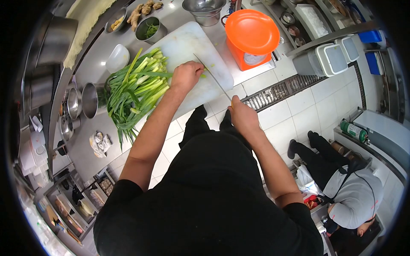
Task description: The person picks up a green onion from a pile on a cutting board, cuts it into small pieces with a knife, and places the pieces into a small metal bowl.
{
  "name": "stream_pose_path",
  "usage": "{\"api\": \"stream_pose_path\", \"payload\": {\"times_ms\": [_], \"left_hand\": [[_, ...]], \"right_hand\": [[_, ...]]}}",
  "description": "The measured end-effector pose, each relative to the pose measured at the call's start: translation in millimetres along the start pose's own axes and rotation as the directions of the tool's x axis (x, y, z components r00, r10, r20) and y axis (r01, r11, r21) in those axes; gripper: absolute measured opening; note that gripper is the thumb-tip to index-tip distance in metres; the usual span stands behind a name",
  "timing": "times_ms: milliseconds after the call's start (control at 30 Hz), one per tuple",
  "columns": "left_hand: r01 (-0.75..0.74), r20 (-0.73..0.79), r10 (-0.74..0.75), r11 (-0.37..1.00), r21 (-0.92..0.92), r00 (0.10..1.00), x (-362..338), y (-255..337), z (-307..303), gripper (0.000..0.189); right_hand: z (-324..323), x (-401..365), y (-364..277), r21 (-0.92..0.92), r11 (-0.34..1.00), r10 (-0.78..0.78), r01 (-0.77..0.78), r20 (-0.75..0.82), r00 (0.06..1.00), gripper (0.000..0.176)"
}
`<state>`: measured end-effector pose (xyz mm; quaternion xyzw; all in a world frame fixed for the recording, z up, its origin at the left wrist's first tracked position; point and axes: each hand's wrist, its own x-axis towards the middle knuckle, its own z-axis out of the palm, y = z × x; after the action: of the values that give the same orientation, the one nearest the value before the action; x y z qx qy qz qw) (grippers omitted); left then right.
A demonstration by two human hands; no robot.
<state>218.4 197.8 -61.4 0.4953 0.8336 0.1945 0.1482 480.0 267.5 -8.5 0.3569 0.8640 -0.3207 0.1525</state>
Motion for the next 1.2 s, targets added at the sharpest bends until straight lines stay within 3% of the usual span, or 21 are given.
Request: {"api": "stream_pose_path", "payload": {"times_ms": [200,300,600,900,1000,1200], "left_hand": [[0.033,-0.008,-0.033,0.999,-0.043,0.999,-1.7,-3.0,0.4,0.014],[0.042,-0.017,-0.043,0.997,-0.057,0.999,-2.4,-2.7,1.8,0.014],[0.029,-0.041,-0.031,0.999,-0.044,0.999,-3.4,-4.6,1.8,0.012],[0.011,-0.078,-0.015,0.999,-0.051,0.997,-6.8,-7.4,6.0,0.012],[0.034,-0.076,-0.037,0.999,-0.037,0.996,-7.8,-7.2,6.0,0.012],[0.041,-0.093,-0.044,0.998,-0.039,0.995,-10.0,-8.0,8.7,0.011]], "right_hand": [[-5.6,-16.7,4.1,0.003,1.000,-0.031,0.031,-0.045,0.998,0.029],[-6.7,-20.2,-3.3,0.004,0.997,0.072,-0.072,0.042,0.997,0.026],[-5.0,-12.6,5.0,0.027,0.998,-0.057,0.058,-0.049,0.997,0.029],[2.9,-0.6,6.7,-0.006,0.999,-0.038,0.038,-0.020,0.999,0.027],[-4.1,-4.6,6.4,-0.007,0.995,-0.101,0.101,-0.067,0.993,0.027],[-0.5,-14.9,13.5,-0.006,0.999,-0.051,0.051,-0.027,0.998,0.028]]}}
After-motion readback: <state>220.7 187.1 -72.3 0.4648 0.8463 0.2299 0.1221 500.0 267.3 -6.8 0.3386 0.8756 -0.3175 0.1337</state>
